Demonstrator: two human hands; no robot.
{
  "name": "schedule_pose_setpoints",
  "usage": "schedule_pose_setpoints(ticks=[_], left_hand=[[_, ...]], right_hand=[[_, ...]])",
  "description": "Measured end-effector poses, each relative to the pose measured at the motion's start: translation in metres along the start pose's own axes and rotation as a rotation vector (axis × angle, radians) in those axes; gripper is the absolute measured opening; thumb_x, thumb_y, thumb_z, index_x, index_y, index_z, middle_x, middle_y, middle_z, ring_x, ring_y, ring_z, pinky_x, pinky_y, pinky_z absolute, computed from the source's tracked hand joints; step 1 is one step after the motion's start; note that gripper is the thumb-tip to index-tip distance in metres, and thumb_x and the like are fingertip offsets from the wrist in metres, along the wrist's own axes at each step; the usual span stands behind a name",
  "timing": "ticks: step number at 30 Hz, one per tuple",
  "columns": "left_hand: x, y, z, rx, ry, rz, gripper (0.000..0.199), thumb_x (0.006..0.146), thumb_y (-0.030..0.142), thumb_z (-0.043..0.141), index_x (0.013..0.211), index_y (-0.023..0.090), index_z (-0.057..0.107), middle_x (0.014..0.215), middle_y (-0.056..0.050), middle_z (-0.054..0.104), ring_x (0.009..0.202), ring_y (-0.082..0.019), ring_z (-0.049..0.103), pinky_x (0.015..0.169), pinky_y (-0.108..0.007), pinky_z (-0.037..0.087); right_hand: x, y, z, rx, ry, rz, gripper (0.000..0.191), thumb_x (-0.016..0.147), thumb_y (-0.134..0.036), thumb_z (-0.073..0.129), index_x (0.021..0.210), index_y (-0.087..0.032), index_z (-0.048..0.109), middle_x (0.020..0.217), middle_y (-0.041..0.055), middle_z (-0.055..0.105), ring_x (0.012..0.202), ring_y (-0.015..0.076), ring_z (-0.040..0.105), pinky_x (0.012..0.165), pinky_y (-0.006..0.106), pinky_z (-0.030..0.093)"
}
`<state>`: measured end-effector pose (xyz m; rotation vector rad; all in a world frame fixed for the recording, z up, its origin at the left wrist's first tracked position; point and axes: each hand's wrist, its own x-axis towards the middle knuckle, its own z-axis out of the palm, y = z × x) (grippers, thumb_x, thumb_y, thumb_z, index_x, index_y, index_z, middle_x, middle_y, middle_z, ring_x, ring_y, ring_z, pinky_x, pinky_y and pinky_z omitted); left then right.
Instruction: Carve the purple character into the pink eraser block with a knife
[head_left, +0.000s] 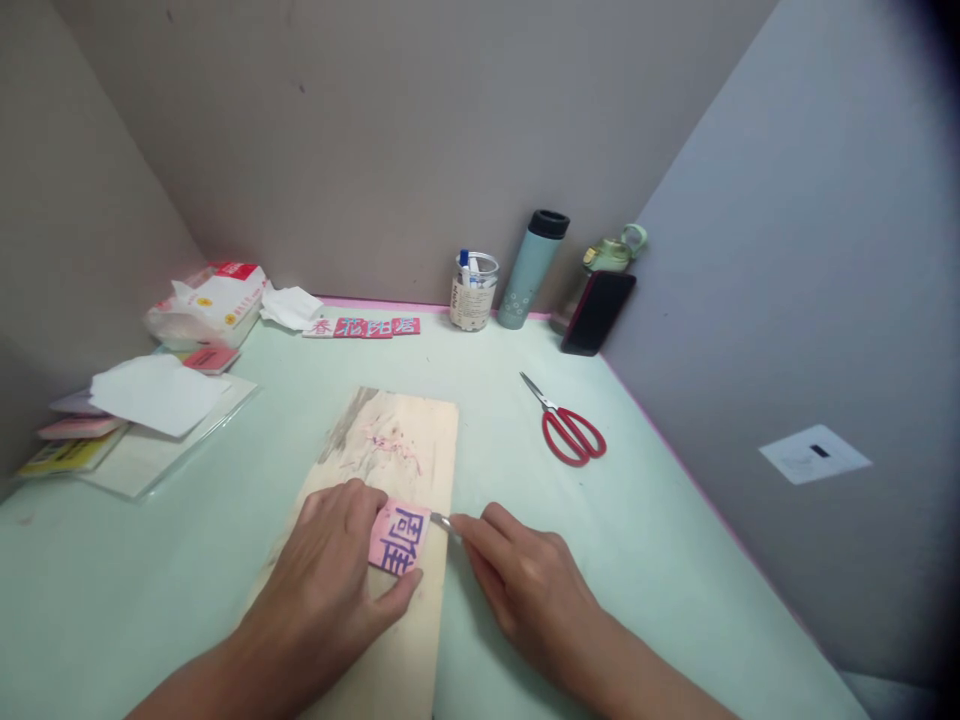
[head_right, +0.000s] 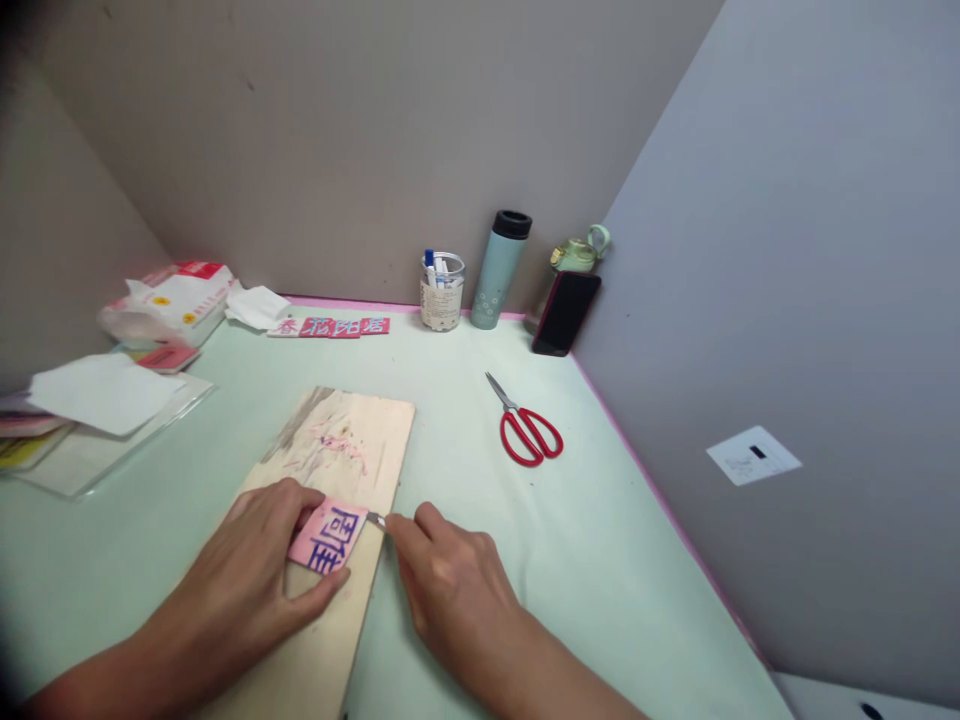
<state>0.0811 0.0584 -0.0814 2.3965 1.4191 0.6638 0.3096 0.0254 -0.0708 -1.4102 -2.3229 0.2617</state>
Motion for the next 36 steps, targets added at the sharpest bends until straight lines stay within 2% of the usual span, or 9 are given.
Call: schedule_pose_setpoints(ticks=[4,10,21,28,30,33,36], left_hand=[[0.001,-0.001,-0.002,0.018,-0.027,-0.013,0.023,0.084,0.032,0.063,0.101,0.022,0.051,0.092,-0.008,0.059,0.09,-0.032,0.056,0.078,-0.045,0.046],[0.003,0.001,-0.01,0.003,-0.056,-0.05,0.019,0.085,0.034,0.062,0.095,0.021,0.052,0.089,-0.007,0.06,0.087,-0.031,0.057,0.075,-0.044,0.048],[0.007,0.006,-0.016,-0.016,-0.002,-0.054,0.015,0.085,0.033,0.058,0.091,0.022,0.05,0.086,-0.006,0.06,0.084,-0.029,0.058,0.074,-0.043,0.049],[0.004,0.007,-0.018,-0.027,0.007,-0.067,0.017,0.082,0.03,0.062,0.092,0.022,0.051,0.089,-0.006,0.061,0.09,-0.031,0.06,0.076,-0.043,0.049],[-0.001,0.007,-0.018,-0.041,0.009,-0.061,0.016,0.081,0.027,0.062,0.093,0.021,0.053,0.09,-0.007,0.061,0.092,-0.032,0.06,0.078,-0.043,0.05],[-0.007,0.005,-0.019,-0.069,0.014,-0.05,0.016,0.081,0.023,0.06,0.096,0.021,0.055,0.093,-0.007,0.062,0.096,-0.031,0.061,0.082,-0.044,0.05],[-0.01,-0.001,-0.018,-0.108,0.001,-0.037,0.021,0.081,0.023,0.06,0.102,0.02,0.059,0.097,-0.007,0.064,0.096,-0.03,0.06,0.084,-0.044,0.05]], right_hand=[[0.003,-0.004,-0.001,-0.066,-0.048,0.023,0.028,0.095,-0.005,0.041,0.1,-0.019,0.064,0.08,0.0023,0.06,0.052,0.0127,0.047,0.049,0.028,0.023],[0.009,-0.009,-0.001,-0.149,-0.108,0.055,0.026,0.093,-0.004,0.047,0.104,-0.02,0.064,0.083,0.002,0.062,0.056,0.013,0.052,0.05,0.029,0.02],[0.017,-0.016,-0.001,-0.207,-0.12,0.117,0.03,0.091,-0.001,0.054,0.11,-0.022,0.065,0.084,-0.0003,0.062,0.054,0.0105,0.048,0.051,0.027,0.019],[0.026,-0.016,0.003,-0.194,-0.117,0.185,0.029,0.088,0.002,0.051,0.1,-0.02,0.067,0.085,0.0012,0.062,0.053,0.0108,0.046,0.053,0.029,0.017],[0.032,-0.015,0.003,-0.168,-0.097,0.228,0.03,0.089,0.003,0.047,0.097,-0.018,0.067,0.087,0.0035,0.064,0.055,0.012,0.05,0.054,0.029,0.019],[0.038,-0.015,-0.001,-0.078,-0.066,0.275,0.028,0.095,-0.003,0.045,0.101,-0.018,0.068,0.094,0.0058,0.067,0.066,0.0149,0.058,0.058,0.027,0.028],[0.038,-0.016,-0.006,0.066,-0.054,0.31,0.024,0.101,-0.014,0.047,0.111,-0.021,0.067,0.092,0.0028,0.069,0.076,0.016,0.062,0.065,0.025,0.036]])
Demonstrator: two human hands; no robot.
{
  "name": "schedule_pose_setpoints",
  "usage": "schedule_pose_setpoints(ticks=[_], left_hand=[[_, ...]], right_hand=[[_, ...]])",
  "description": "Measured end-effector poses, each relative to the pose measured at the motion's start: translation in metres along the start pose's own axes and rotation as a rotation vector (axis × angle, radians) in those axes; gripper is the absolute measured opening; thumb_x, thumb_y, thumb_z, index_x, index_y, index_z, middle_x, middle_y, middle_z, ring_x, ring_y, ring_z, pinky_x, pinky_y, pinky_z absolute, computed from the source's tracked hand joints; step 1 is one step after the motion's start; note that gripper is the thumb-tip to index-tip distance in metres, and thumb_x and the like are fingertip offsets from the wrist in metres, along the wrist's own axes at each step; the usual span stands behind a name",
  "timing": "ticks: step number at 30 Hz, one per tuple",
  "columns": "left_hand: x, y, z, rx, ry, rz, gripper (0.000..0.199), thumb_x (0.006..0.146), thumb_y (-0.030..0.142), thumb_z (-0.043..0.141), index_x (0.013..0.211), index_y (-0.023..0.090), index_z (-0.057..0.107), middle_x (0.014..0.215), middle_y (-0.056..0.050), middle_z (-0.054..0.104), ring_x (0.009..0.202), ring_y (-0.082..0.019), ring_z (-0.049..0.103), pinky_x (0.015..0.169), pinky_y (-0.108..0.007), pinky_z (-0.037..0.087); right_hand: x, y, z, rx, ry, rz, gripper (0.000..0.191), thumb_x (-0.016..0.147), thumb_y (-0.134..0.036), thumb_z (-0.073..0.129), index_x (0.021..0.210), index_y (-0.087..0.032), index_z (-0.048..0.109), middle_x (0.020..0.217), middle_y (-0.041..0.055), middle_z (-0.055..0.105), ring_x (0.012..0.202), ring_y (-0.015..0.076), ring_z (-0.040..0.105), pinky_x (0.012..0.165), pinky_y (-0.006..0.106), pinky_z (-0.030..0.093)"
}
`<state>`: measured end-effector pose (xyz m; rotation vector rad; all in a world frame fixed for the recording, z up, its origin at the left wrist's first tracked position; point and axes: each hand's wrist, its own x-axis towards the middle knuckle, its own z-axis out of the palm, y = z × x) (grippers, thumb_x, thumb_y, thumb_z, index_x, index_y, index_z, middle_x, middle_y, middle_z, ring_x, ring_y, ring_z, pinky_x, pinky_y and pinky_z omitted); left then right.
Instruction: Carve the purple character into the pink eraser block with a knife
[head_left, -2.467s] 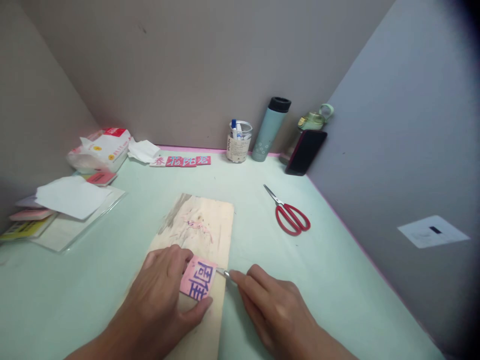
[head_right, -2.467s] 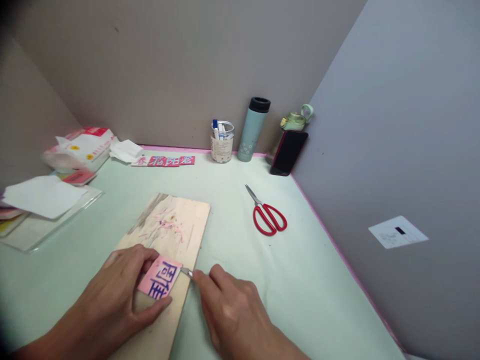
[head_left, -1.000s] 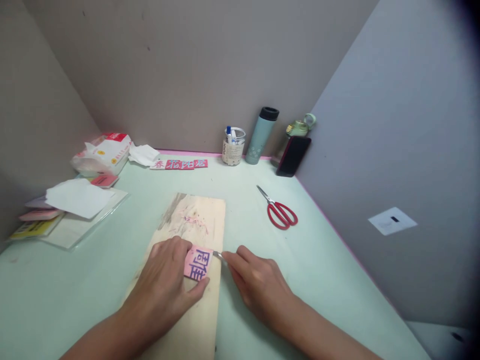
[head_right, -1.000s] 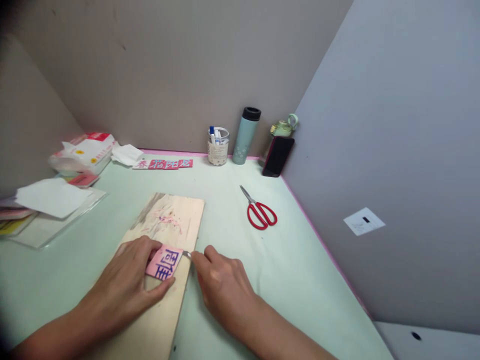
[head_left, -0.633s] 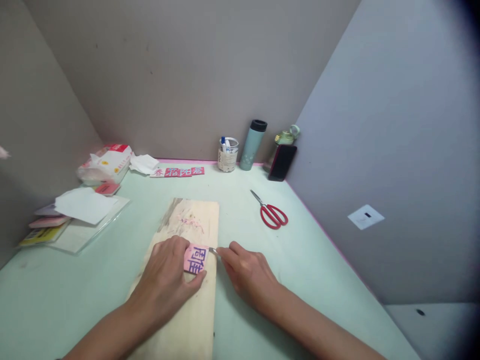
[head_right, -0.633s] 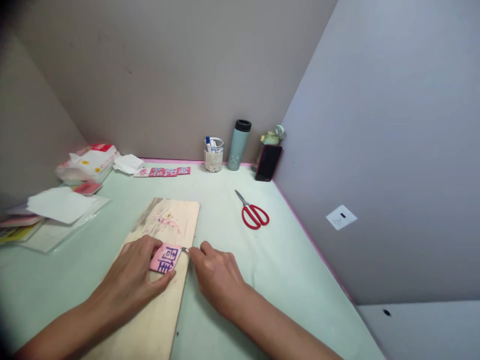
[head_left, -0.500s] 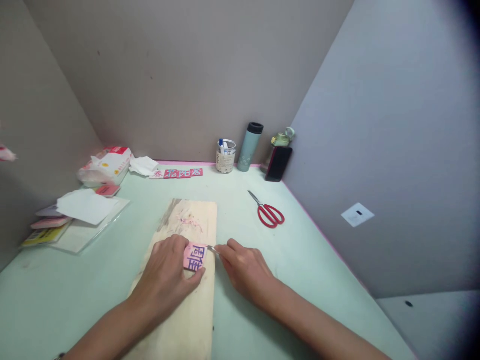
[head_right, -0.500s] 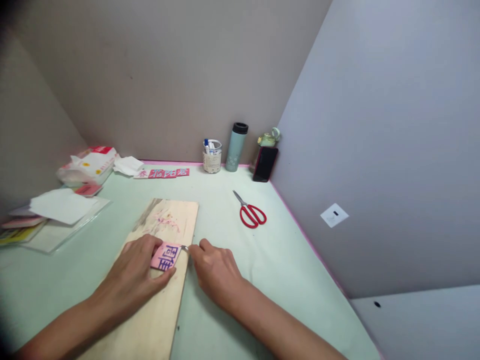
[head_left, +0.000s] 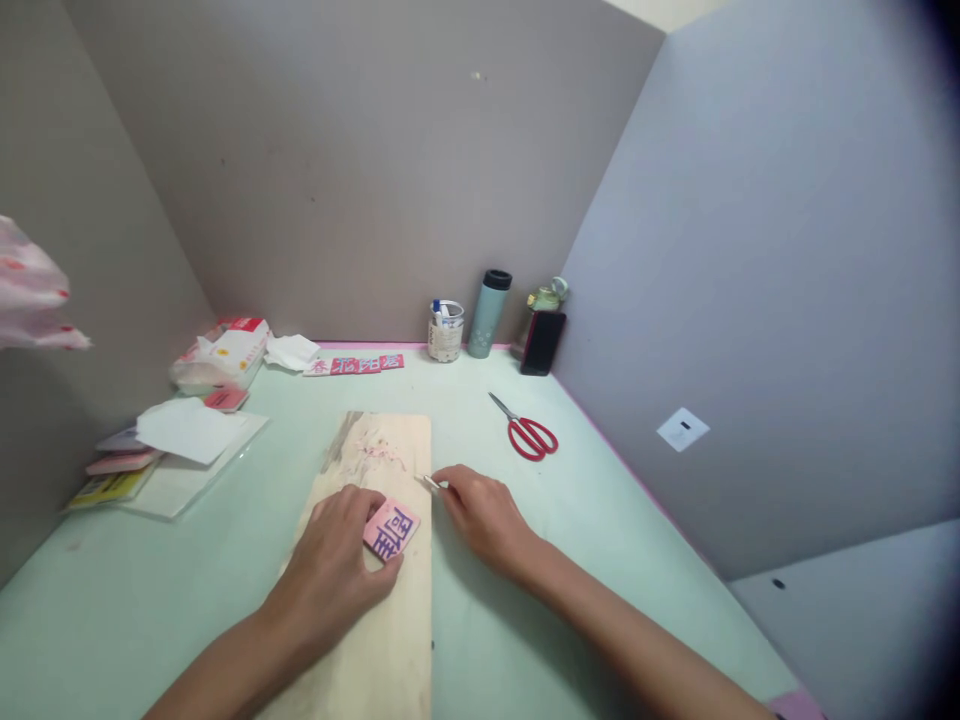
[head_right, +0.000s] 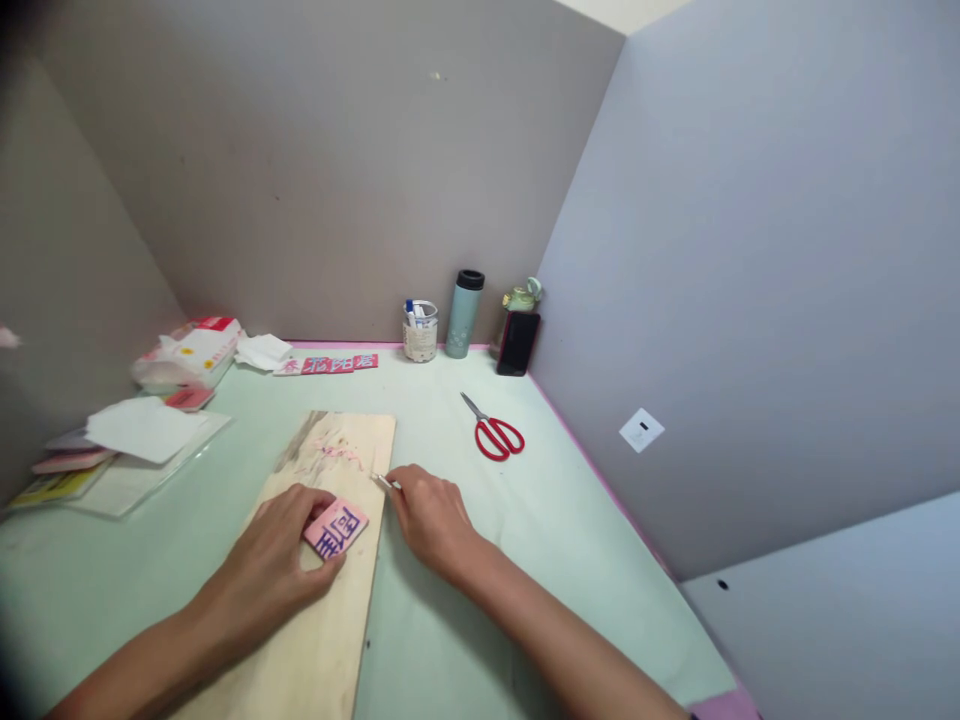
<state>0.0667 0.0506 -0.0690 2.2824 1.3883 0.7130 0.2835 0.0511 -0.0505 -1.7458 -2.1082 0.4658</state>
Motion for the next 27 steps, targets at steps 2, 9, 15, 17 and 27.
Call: schedule_pose_setpoints(ticks=[2,9,15,17,27], left_hand=[[0.0,-0.005,0.001,-0.023,-0.014,0.003,0.024,0.08,0.025,0.061,0.104,0.02,0.06,0.097,-0.007,0.064,0.094,-0.03,0.06,0.083,-0.044,0.05],[0.002,-0.009,0.001,-0.068,-0.061,-0.008,0.02,0.081,0.026,0.061,0.101,0.022,0.058,0.096,-0.005,0.061,0.094,-0.03,0.058,0.082,-0.043,0.048],[0.0,-0.009,-0.001,-0.072,-0.094,-0.012,0.022,0.082,0.025,0.06,0.103,0.021,0.056,0.098,-0.007,0.059,0.096,-0.03,0.056,0.084,-0.045,0.047],[0.001,-0.009,-0.001,-0.075,-0.105,-0.009,0.023,0.081,0.024,0.06,0.103,0.02,0.056,0.099,-0.007,0.058,0.096,-0.03,0.055,0.085,-0.046,0.047],[0.004,-0.018,-0.009,-0.101,-0.168,0.043,0.035,0.08,0.018,0.055,0.114,0.023,0.058,0.108,-0.006,0.061,0.102,-0.029,0.058,0.088,-0.045,0.05]], right_hand=[[-0.002,-0.001,-0.001,0.104,-0.038,0.02,0.015,0.1,-0.023,0.055,0.106,-0.021,0.068,0.08,-0.0013,0.066,0.07,0.0146,0.059,0.062,0.023,0.037],[0.004,-0.005,0.004,0.362,-0.152,0.01,0.011,0.08,-0.019,0.08,0.08,-0.019,0.069,0.079,-0.0036,0.062,0.071,0.0125,0.056,0.062,0.021,0.039],[0.007,-0.007,-0.005,0.457,-0.223,-0.079,0.013,0.085,-0.008,0.066,0.076,-0.018,0.066,0.081,-0.0033,0.061,0.072,0.0116,0.054,0.065,0.021,0.039],[0.007,-0.008,-0.007,0.459,-0.231,-0.11,0.017,0.086,-0.009,0.063,0.073,-0.018,0.062,0.077,-0.0042,0.057,0.068,0.0106,0.05,0.063,0.022,0.036],[0.039,0.015,-0.003,0.429,-0.097,0.011,0.029,0.094,-0.027,0.053,0.067,-0.021,0.044,0.063,-0.0068,0.034,0.058,0.0112,0.031,0.053,0.024,0.025]])
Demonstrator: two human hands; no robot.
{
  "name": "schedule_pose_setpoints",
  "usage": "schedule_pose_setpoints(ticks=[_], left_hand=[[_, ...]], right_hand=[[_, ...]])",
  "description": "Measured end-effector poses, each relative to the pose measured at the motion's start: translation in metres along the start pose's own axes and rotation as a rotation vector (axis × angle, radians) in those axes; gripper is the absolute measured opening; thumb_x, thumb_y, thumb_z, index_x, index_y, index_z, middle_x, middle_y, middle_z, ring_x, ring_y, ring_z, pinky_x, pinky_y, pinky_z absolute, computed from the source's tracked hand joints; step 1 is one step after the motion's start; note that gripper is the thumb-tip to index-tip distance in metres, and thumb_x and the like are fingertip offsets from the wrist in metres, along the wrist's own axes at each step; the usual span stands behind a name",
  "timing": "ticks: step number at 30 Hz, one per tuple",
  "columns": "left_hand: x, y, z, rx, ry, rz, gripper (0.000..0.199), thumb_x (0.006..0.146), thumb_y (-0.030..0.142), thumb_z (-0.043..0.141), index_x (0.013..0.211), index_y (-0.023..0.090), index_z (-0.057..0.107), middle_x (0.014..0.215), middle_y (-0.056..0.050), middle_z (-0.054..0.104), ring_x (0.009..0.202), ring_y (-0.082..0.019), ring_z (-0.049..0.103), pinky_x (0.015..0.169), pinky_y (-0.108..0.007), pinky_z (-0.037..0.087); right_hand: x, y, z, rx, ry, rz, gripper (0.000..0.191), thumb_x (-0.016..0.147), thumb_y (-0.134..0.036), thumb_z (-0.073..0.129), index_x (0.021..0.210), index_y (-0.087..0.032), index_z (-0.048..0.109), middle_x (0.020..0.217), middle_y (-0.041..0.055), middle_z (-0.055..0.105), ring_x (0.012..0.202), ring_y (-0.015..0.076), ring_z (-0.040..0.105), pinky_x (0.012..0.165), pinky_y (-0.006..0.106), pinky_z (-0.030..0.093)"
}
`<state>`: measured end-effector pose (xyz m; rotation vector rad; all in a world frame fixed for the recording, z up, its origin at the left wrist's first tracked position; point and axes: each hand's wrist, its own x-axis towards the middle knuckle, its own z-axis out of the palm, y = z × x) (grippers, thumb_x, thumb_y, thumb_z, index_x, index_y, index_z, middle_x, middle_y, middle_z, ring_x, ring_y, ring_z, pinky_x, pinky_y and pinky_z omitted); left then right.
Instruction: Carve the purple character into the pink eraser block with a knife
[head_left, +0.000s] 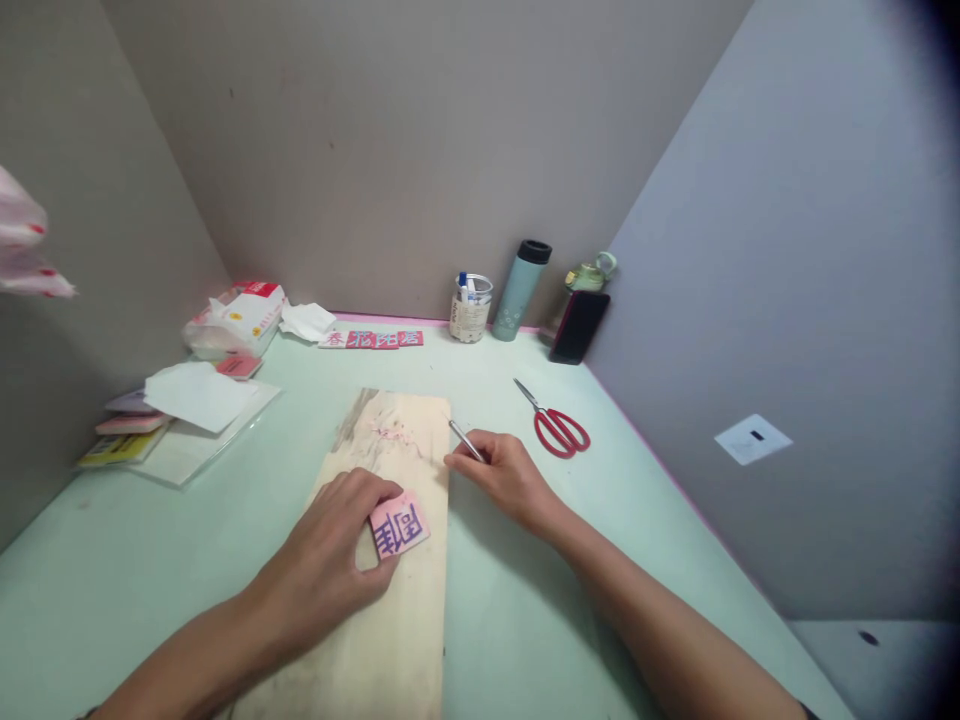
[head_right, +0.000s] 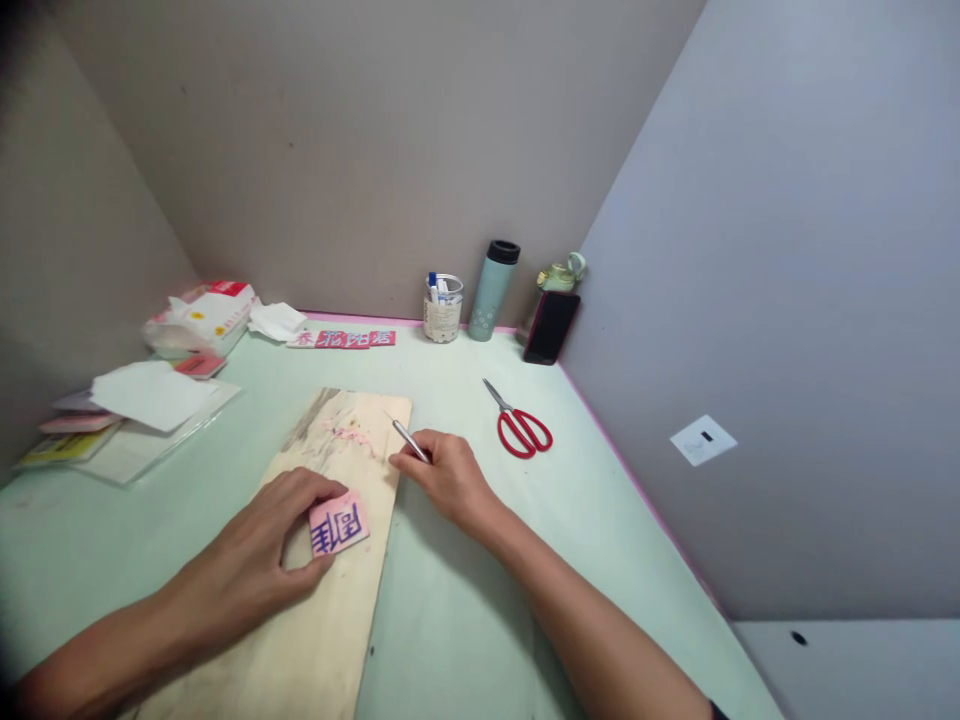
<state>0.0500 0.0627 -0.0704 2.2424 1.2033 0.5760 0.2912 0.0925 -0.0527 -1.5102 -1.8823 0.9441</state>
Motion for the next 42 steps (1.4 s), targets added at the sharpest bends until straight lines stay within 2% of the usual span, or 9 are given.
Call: schedule_pose_setpoints(ticks=[2,4,9,11,14,18,20,27,42], left_hand=[[-0.001,-0.005,0.001,-0.016,0.036,0.051,0.04,0.082,0.017,0.053,0.12,0.024,0.057,0.114,-0.006,0.062,0.107,-0.028,0.058,0.093,-0.045,0.049],[-0.002,-0.01,0.002,-0.024,0.072,0.083,0.043,0.084,0.016,0.051,0.126,0.027,0.054,0.12,-0.005,0.061,0.112,-0.028,0.057,0.097,-0.044,0.047],[-0.003,-0.014,0.005,-0.027,0.087,0.036,0.047,0.085,0.021,0.061,0.131,0.029,0.052,0.129,-0.005,0.058,0.12,-0.029,0.052,0.102,-0.044,0.044],[-0.002,-0.015,0.006,-0.031,0.081,0.005,0.046,0.085,0.025,0.067,0.128,0.029,0.054,0.126,-0.005,0.058,0.117,-0.03,0.053,0.1,-0.045,0.044],[-0.001,-0.015,0.005,-0.032,0.071,0.014,0.037,0.088,0.027,0.068,0.124,0.029,0.056,0.12,-0.004,0.06,0.112,-0.028,0.054,0.097,-0.044,0.043],[0.0,-0.016,0.004,-0.035,0.049,0.027,0.032,0.092,0.028,0.067,0.123,0.028,0.057,0.119,-0.003,0.061,0.111,-0.026,0.055,0.096,-0.041,0.042],[0.001,-0.015,0.003,-0.036,0.048,0.025,0.032,0.093,0.028,0.067,0.123,0.028,0.057,0.12,-0.003,0.061,0.112,-0.026,0.055,0.096,-0.04,0.042],[0.0,-0.016,0.003,-0.042,0.04,0.012,0.031,0.093,0.031,0.065,0.124,0.029,0.058,0.122,-0.004,0.062,0.114,-0.028,0.054,0.097,-0.041,0.043],[0.002,-0.017,0.008,-0.044,0.016,0.002,0.036,0.094,0.029,0.066,0.128,0.03,0.055,0.126,-0.005,0.058,0.116,-0.028,0.052,0.1,-0.043,0.044]], right_hand=[[-0.003,-0.001,-0.007,-0.022,-0.029,-0.013,0.039,0.099,-0.039,0.052,0.066,-0.022,0.039,0.062,-0.0071,0.03,0.058,0.0116,0.029,0.053,0.025,0.024],[-0.012,-0.004,-0.012,-0.054,-0.068,-0.049,0.039,0.103,-0.044,0.046,0.071,-0.022,0.042,0.065,-0.006,0.037,0.06,0.0127,0.034,0.057,0.026,0.028],[-0.043,0.002,-0.014,-0.142,-0.188,-0.148,0.027,0.109,-0.037,0.033,0.104,-0.024,0.057,0.093,0.0015,0.064,0.079,0.0173,0.056,0.074,0.029,0.04],[-0.053,0.01,-0.012,-0.227,-0.21,-0.157,0.025,0.11,-0.037,0.031,0.115,-0.025,0.053,0.083,-0.0006,0.064,0.067,0.0162,0.054,0.066,0.028,0.039],[-0.061,0.02,-0.007,-0.368,-0.231,-0.249,0.026,0.111,-0.036,0.028,0.102,-0.023,0.05,0.067,-0.0049,0.054,0.053,0.0147,0.043,0.055,0.027,0.032],[-0.063,0.024,-0.002,-0.512,-0.205,-0.491,0.034,0.112,-0.031,0.026,0.092,-0.022,0.052,0.073,-0.0014,0.058,0.056,0.0152,0.049,0.054,0.029,0.03],[-0.062,0.023,-0.001,-0.562,-0.157,-0.539,0.036,0.112,-0.029,0.026,0.094,-0.021,0.056,0.072,-0.0006,0.059,0.056,0.0154,0.051,0.052,0.03,0.029],[-0.061,0.022,0.001,-0.603,-0.147,-0.469,0.048,0.113,-0.037,0.021,0.089,-0.021,0.059,0.072,0.0006,0.063,0.055,0.015,0.058,0.05,0.03,0.032],[-0.059,0.025,0.01,-0.518,-0.101,-0.423,0.046,0.113,-0.04,0.025,0.081,-0.022,0.052,0.062,-0.0033,0.059,0.046,0.012,0.051,0.046,0.027,0.029]])
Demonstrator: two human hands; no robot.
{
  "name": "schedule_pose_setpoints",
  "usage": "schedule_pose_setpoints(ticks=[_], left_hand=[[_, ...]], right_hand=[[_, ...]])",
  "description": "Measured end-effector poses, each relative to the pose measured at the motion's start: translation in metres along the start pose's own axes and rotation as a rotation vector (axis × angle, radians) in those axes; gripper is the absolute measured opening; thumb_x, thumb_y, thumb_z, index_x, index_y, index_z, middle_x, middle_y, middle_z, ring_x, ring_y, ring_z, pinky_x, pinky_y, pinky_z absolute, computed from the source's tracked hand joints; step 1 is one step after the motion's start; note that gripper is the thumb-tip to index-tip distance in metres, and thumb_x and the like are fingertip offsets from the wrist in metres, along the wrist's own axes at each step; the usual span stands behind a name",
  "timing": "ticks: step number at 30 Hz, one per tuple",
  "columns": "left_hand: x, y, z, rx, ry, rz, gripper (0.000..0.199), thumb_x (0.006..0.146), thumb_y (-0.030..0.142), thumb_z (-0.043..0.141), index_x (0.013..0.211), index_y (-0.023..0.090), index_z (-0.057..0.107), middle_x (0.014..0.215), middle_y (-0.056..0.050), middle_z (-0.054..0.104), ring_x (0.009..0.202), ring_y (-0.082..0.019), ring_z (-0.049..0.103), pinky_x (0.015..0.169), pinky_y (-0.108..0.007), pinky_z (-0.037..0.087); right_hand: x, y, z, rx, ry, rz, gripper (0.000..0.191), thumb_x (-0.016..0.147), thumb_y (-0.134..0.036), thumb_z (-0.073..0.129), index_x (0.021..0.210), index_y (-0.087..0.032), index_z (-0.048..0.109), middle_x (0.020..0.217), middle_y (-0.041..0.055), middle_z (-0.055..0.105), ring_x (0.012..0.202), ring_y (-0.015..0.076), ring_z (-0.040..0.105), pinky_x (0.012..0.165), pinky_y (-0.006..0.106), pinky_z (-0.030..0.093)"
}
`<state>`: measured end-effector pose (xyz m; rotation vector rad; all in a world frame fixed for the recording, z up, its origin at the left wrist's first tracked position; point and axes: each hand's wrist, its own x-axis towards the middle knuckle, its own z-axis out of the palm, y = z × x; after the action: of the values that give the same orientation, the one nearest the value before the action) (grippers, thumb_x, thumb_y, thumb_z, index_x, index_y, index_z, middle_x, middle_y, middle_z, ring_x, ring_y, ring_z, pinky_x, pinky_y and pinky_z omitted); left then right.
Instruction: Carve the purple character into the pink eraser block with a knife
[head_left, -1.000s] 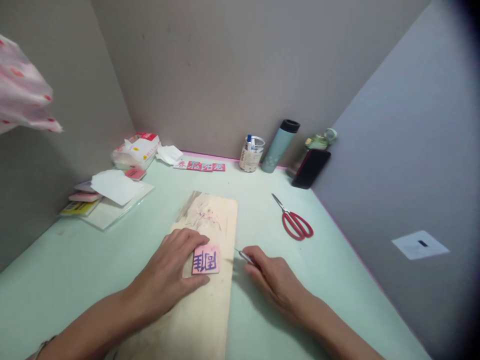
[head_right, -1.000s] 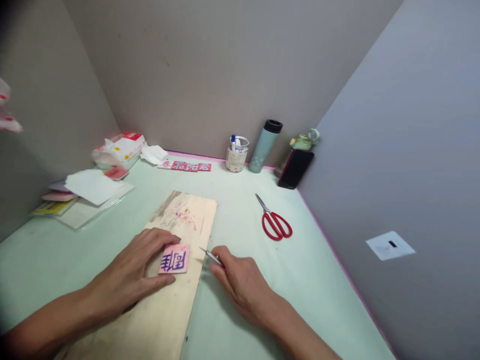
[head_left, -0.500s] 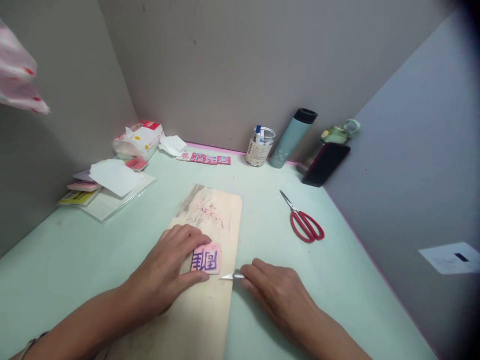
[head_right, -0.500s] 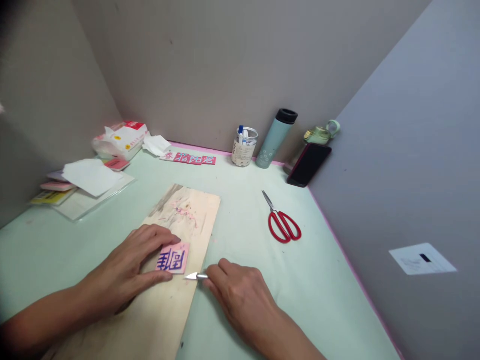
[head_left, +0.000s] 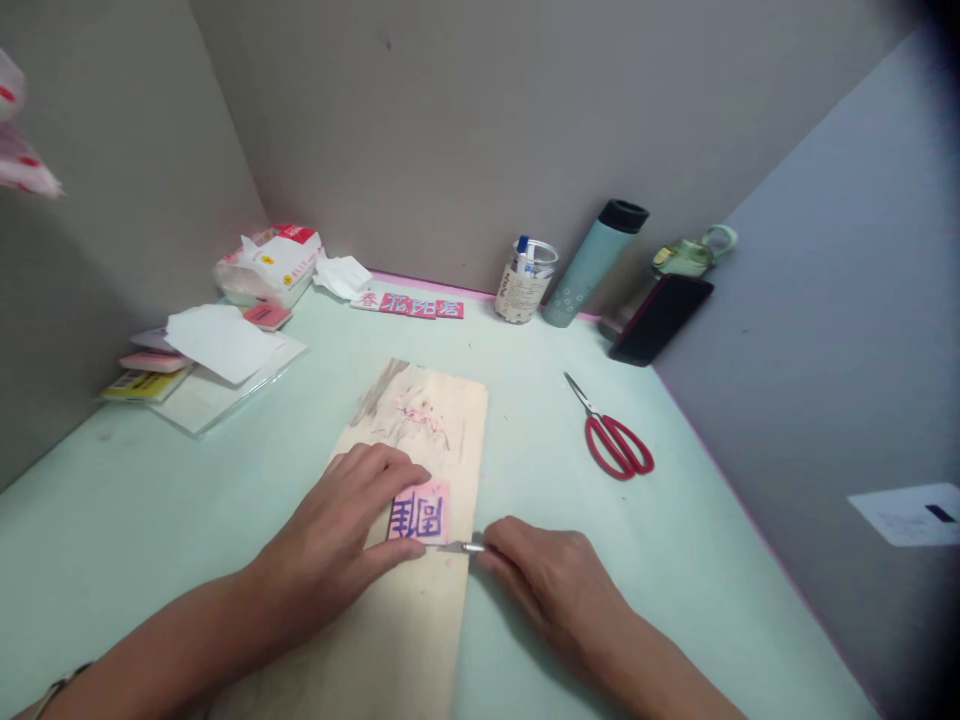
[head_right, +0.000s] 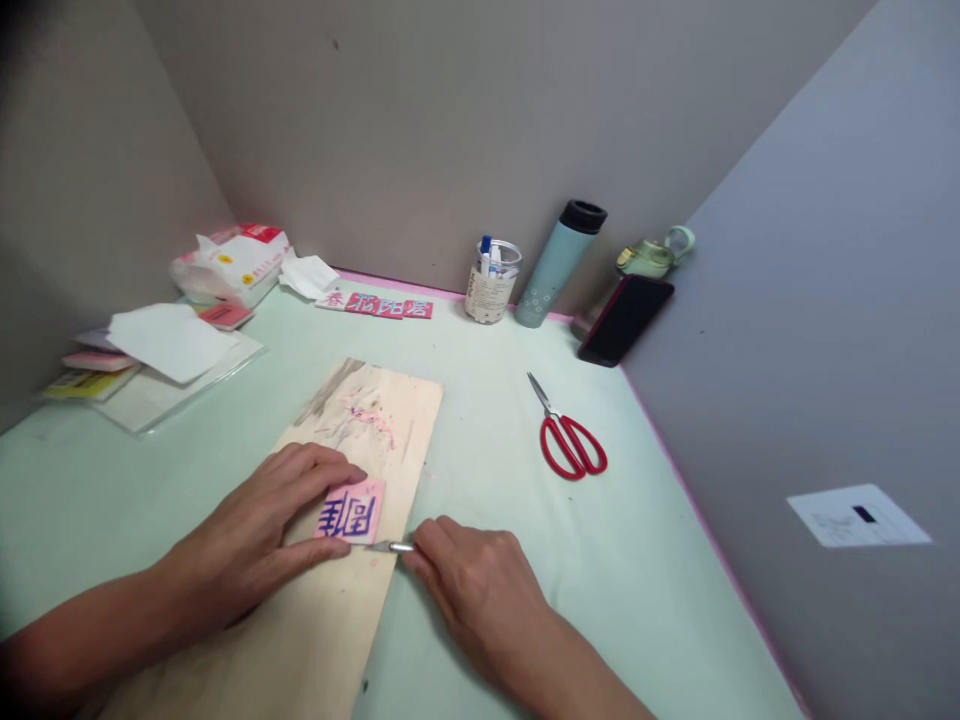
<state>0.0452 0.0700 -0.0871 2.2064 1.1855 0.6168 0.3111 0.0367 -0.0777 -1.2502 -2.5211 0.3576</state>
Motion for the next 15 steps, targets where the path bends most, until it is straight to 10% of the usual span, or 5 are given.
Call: schedule_pose_setpoints(ticks=[15], left_hand=[[-0.0004,0.0013,-0.0009,-0.001,0.013,-0.02,0.033,0.094,0.033,0.065,0.126,0.03,0.059,0.124,-0.006,0.061,0.115,-0.03,0.054,0.099,-0.044,0.046]], right_hand=[[-0.0015,0.0004,-0.0009,0.071,-0.03,0.048,0.045,0.113,-0.042,0.026,0.081,-0.022,0.052,0.062,-0.0032,0.06,0.047,0.0119,0.051,0.048,0.026,0.032]])
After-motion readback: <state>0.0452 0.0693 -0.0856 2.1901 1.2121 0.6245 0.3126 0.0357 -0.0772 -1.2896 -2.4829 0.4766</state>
